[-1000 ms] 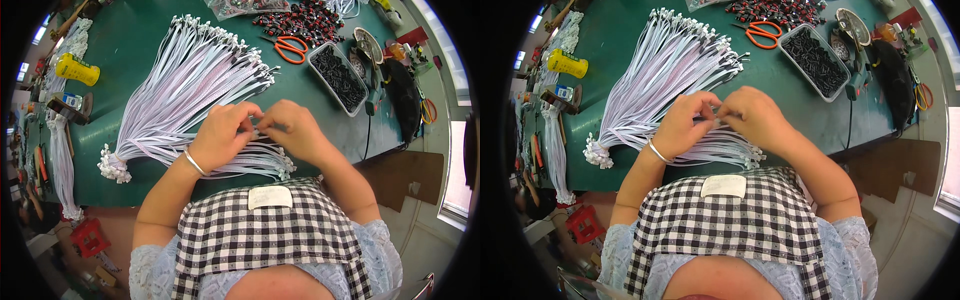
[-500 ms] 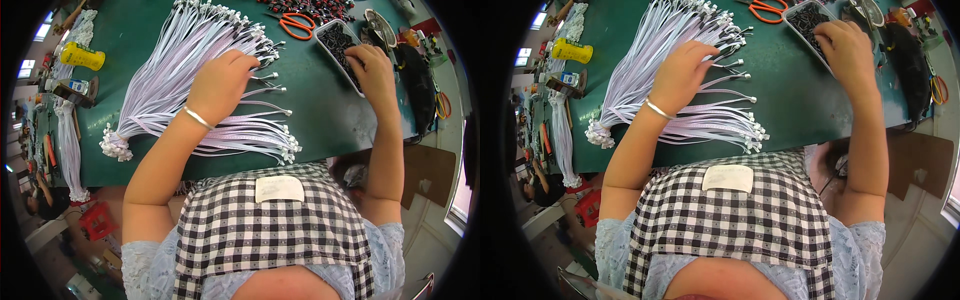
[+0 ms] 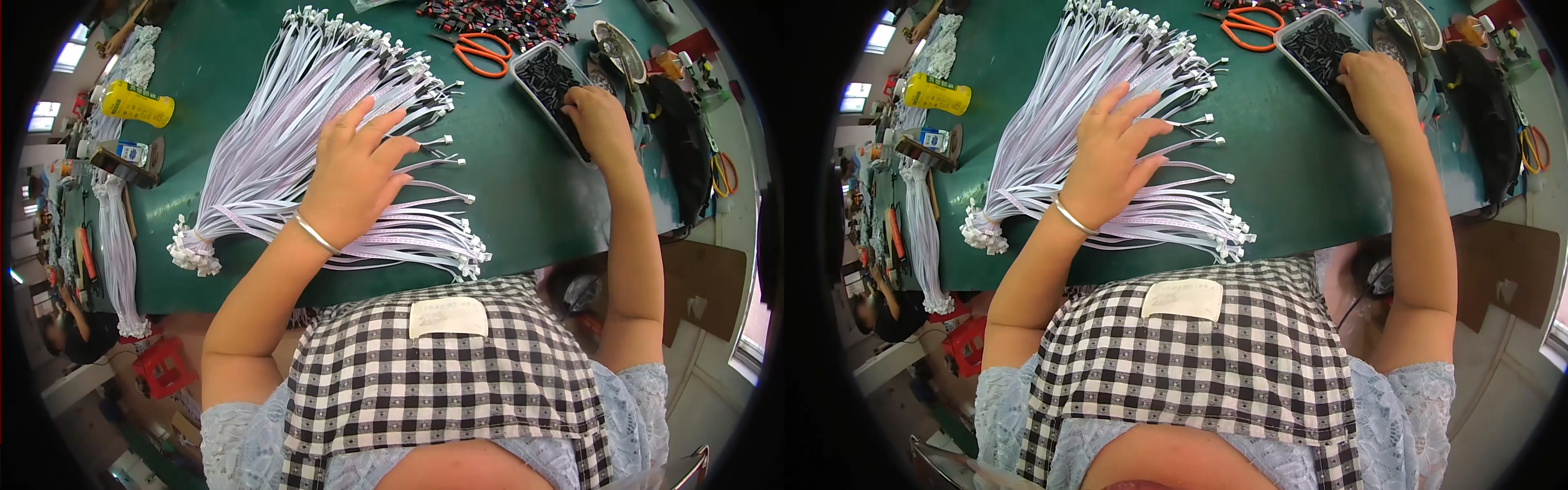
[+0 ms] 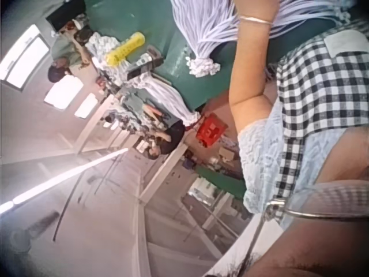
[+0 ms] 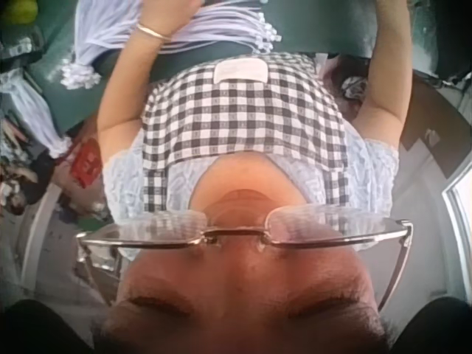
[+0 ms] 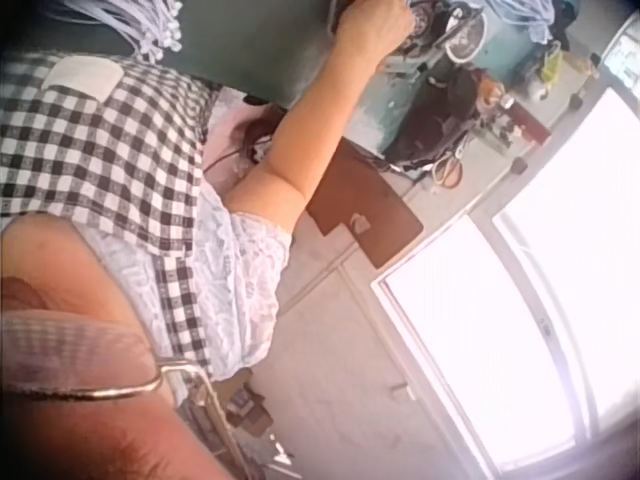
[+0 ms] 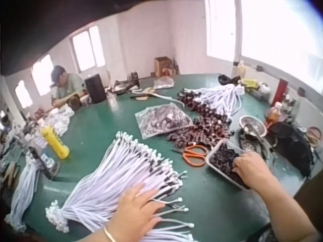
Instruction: The person repeatedly picks up small black plastic connectors from a container and attaches them to the ends of white and pink striped cables. They handle the cables and connectors by hand, working at a green table in a workshop setting.
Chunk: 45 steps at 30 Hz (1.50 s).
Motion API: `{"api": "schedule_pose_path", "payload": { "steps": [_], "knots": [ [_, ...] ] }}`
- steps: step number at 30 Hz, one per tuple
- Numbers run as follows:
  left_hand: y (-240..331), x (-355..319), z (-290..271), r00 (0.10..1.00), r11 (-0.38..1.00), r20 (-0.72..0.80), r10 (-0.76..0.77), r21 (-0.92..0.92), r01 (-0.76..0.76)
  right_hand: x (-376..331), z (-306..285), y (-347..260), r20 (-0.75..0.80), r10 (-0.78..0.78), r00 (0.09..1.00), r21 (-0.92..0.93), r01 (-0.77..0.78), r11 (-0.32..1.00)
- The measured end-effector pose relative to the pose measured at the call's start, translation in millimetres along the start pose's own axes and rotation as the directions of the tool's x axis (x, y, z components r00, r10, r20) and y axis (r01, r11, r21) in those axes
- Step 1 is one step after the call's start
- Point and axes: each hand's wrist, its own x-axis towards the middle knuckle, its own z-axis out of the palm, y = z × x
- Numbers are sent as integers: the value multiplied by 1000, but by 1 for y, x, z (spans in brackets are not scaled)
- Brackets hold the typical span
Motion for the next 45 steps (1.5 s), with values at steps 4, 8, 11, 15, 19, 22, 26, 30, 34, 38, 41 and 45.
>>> {"api": "schedule_pose_path", "payload": {
  "steps": [4, 8, 11, 15, 19, 22, 26, 30, 34, 38, 41, 45],
  "knots": [
    [-2, 7, 13, 1000, 999, 11, -26, 30, 26, -1, -6, -14, -18, 29, 999, -8, -29, 1000],
    [-3, 13, 14, 999, 992, -23, -26, 127, 29, -2, -15, -24, -22, 79, 997, 34, -78, 996],
    [-9, 15, 21, 995, 980, -95, 2, 197, 17, 0, -16, -30, -48, 134, 990, 124, -127, 984],
    [-21, 18, 18, 993, 970, -120, 3, 243, 26, 7, -14, -33, -97, 162, 982, 250, -133, 959],
    [-32, 24, 16, 995, 949, -98, 14, 313, 17, 4, -7, -28, -176, 130, 976, 320, -68, 945],
    [-37, 31, 22, 989, 939, -142, 46, 345, 6, -1, -8, -26, -129, 99, 987, 319, -53, 946],
    [-44, 37, 24, 994, 924, -112, 3, 380, 40, -5, -17, -28, -171, 30, 985, 465, 54, 884],
    [-45, 34, 25, 993, 907, -122, 4, 417, 47, -20, -37, -45, -150, 106, 983, 568, -2, 823],
    [-37, 27, 18, 998, 921, -63, 12, 389, 14, -48, -47, -61, -68, 105, 992, 665, -33, 746],
    [-27, 20, 17, 998, 951, -55, 35, 309, -17, -66, -39, -72, 59, -33, 998, 641, -13, 768],
    [-14, 17, 10, 997, 976, -54, 63, 213, -51, -70, -29, -72, 205, -49, 977, 635, -95, 767],
    [9, 13, 13, 996, 993, 35, 79, -91, -75, -69, -20, -72, 134, -132, 982, 464, 56, 884]
  ]
}}
